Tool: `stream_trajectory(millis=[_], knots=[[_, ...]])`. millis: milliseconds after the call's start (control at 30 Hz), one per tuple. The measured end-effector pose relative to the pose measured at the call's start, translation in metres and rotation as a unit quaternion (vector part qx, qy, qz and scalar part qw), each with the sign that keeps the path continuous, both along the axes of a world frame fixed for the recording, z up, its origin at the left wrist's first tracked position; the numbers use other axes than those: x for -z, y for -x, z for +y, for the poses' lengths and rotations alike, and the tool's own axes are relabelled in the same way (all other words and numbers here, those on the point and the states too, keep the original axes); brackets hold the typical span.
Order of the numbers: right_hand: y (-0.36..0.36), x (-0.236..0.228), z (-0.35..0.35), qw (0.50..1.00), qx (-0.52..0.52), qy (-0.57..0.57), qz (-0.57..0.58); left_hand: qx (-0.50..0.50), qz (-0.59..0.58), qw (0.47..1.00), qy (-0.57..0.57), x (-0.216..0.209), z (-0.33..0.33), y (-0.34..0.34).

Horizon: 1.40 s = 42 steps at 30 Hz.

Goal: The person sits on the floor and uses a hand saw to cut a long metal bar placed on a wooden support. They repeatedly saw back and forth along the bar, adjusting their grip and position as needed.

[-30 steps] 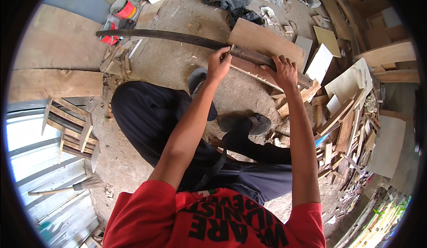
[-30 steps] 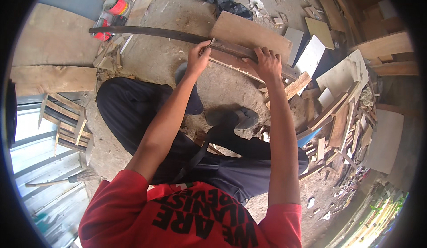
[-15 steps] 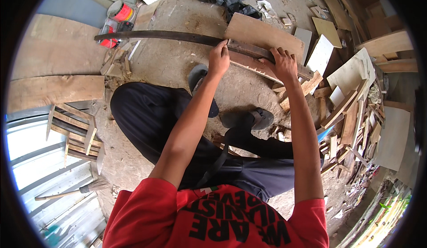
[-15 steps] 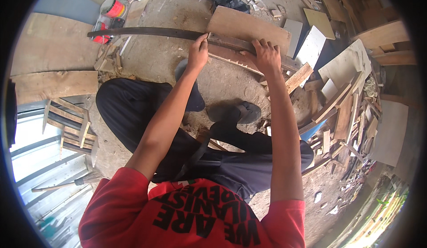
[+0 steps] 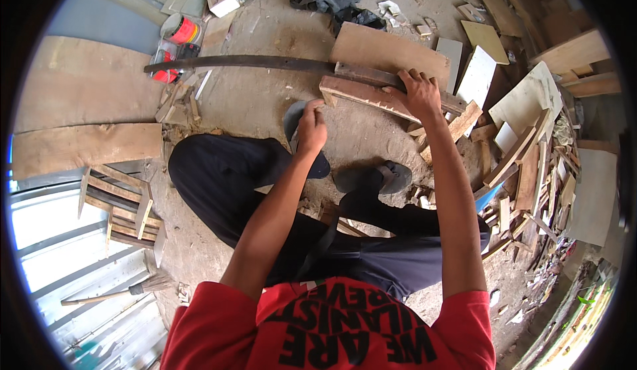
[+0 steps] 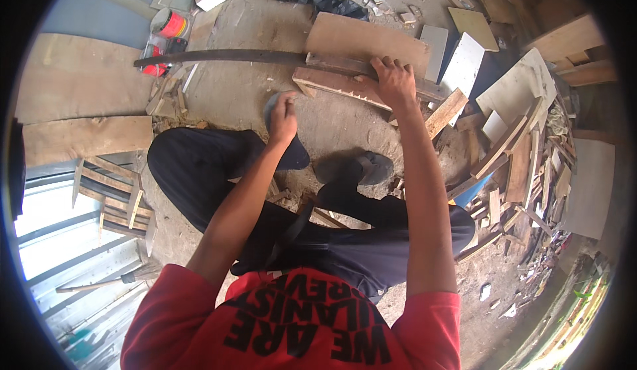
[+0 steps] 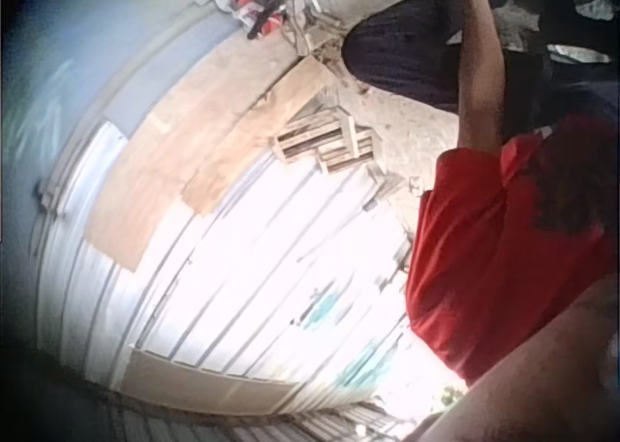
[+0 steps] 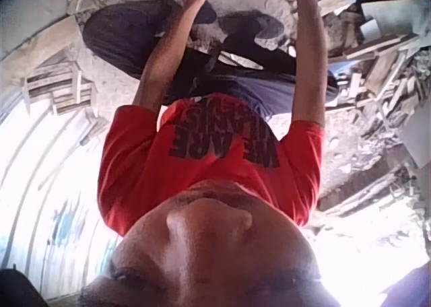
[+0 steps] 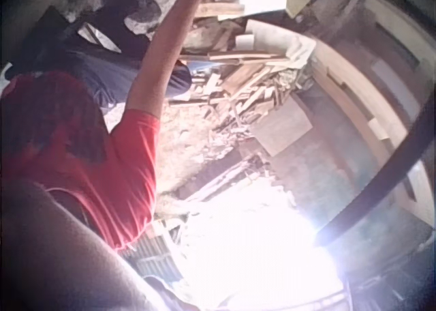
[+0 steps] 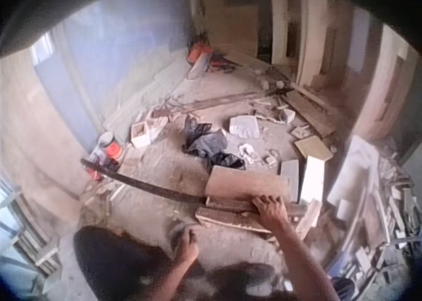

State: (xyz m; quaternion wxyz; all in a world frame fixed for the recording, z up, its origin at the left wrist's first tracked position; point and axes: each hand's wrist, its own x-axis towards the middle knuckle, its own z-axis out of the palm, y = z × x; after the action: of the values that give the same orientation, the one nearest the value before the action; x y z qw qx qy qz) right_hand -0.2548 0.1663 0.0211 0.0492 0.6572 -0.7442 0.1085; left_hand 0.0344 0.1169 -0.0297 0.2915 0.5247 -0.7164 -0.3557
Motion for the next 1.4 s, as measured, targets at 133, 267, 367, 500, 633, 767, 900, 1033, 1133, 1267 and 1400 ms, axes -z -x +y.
stream_trajectory(millis=[133, 267, 367, 500, 633, 767, 900, 1033, 1133, 1267, 1400], knots=[[-0.004, -0.003, -0.002, 1.000, 0.010, -0.022, -0.013, -0.104, 0.249, 0.961, -0.066, -0.002, -0.026, 0.012], [-0.002, -0.003, -0.001, 0.999, 0.017, -0.024, -0.021, -0.061, 0.366, 0.920, -0.126, -0.026, -0.059, 0.037], [-0.006, -0.005, -0.003, 1.000, 0.012, -0.018, -0.021, -0.071, 0.295, 0.944, -0.132, -0.020, -0.075, 0.047], [-0.004, -0.003, -0.002, 0.999, 0.015, -0.026, -0.017, -0.069, 0.303, 0.932, -0.185, -0.019, -0.066, 0.059], [-0.001, -0.001, 0.000, 1.000, 0.017, -0.022, -0.013, -0.031, 0.265, 0.943, -0.198, -0.016, -0.048, 0.065], [-0.005, -0.005, -0.002, 0.999, 0.014, -0.027, -0.013, -0.020, 0.238, 0.961, -0.141, 0.003, -0.047, 0.059], [-0.005, -0.005, -0.004, 0.999, 0.013, -0.030, -0.006, -0.017, 0.091, 0.996, 0.007, 0.009, -0.047, 0.055], [-0.001, 0.001, -0.002, 1.000, 0.003, -0.007, 0.004, 0.017, 0.027, 0.994, 0.109, -0.009, -0.040, 0.044], [0.001, 0.000, -0.004, 0.999, 0.008, -0.041, -0.014, 0.072, -0.091, 0.993, -0.003, -0.021, -0.026, 0.033], [-0.004, -0.003, -0.003, 1.000, 0.010, -0.024, 0.017, 0.041, -0.071, 0.996, 0.027, 0.017, 0.053, 0.005], [-0.002, -0.001, -0.001, 0.999, 0.011, -0.037, 0.005, -0.065, 0.033, 0.997, 0.018, -0.009, 0.025, 0.020]])
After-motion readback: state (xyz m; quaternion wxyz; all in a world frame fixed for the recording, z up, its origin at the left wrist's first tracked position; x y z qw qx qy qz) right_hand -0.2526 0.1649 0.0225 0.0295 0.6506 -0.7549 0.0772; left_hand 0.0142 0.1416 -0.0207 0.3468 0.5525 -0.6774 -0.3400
